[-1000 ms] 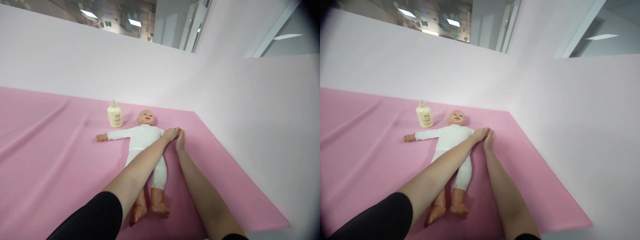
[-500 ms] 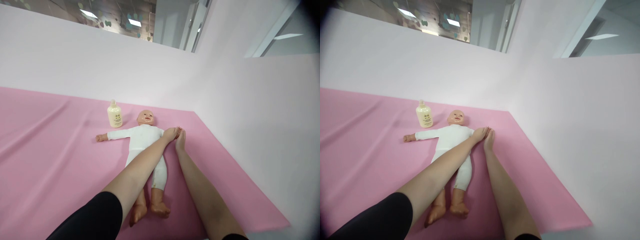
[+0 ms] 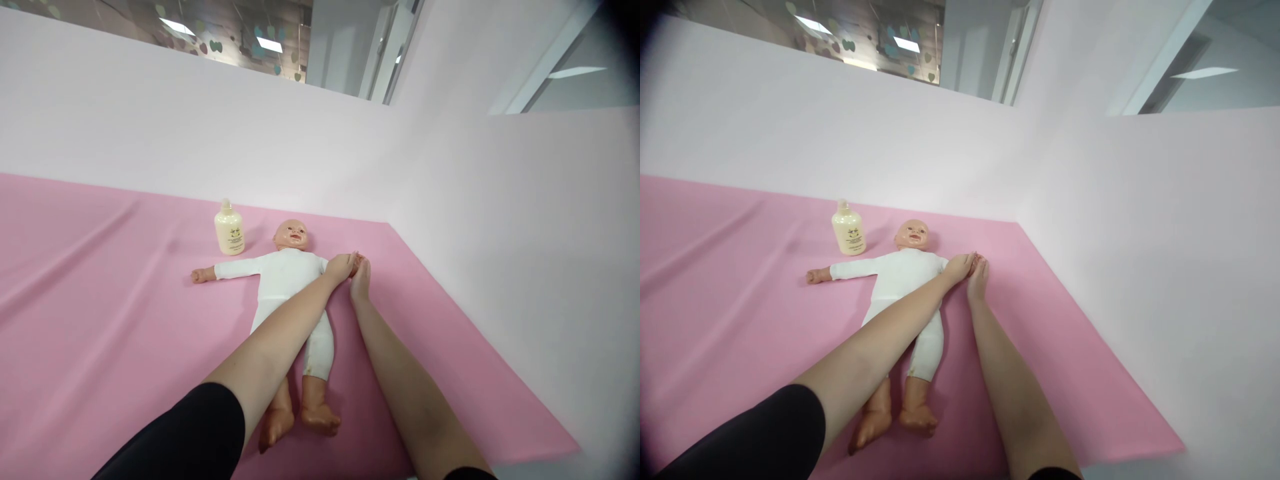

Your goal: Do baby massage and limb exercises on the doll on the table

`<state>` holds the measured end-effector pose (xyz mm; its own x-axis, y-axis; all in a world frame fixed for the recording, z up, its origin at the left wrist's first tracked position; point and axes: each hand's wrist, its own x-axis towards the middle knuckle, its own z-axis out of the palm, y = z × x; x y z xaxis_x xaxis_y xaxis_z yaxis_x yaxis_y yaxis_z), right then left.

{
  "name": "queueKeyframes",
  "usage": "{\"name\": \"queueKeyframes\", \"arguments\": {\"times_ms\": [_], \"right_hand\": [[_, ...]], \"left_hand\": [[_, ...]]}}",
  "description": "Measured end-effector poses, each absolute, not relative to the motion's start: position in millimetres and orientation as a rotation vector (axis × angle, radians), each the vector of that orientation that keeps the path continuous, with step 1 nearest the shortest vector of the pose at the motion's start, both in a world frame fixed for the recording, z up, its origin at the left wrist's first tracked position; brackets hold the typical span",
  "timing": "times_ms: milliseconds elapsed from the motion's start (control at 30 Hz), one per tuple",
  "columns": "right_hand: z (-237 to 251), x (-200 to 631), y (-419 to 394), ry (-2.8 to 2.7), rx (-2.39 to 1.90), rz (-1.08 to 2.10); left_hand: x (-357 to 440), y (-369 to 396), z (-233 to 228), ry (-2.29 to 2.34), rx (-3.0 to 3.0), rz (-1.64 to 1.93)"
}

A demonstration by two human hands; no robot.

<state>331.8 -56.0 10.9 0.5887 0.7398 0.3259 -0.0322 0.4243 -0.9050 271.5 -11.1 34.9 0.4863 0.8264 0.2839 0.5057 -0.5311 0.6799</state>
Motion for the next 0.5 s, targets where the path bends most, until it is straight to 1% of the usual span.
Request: {"name": "queueKeyframes", "arguments": {"times_ms": [133, 267, 500], "right_hand": [[5.6, 332.2, -50.8, -0.758, -1.044, 0.652], [0.6, 334.1, -47.4, -0.775, -1.035, 0.681], [-3.1, 338.6, -43.1, -0.755, -1.012, 0.61]], "left_hand": [[270.3, -13.2, 37.6, 1.087, 2.197, 0.845], [268.8, -15.1, 39.4, 1.092, 2.122, 0.891], [269.5, -16.6, 37.8, 1.061, 2.268, 0.764]]}}
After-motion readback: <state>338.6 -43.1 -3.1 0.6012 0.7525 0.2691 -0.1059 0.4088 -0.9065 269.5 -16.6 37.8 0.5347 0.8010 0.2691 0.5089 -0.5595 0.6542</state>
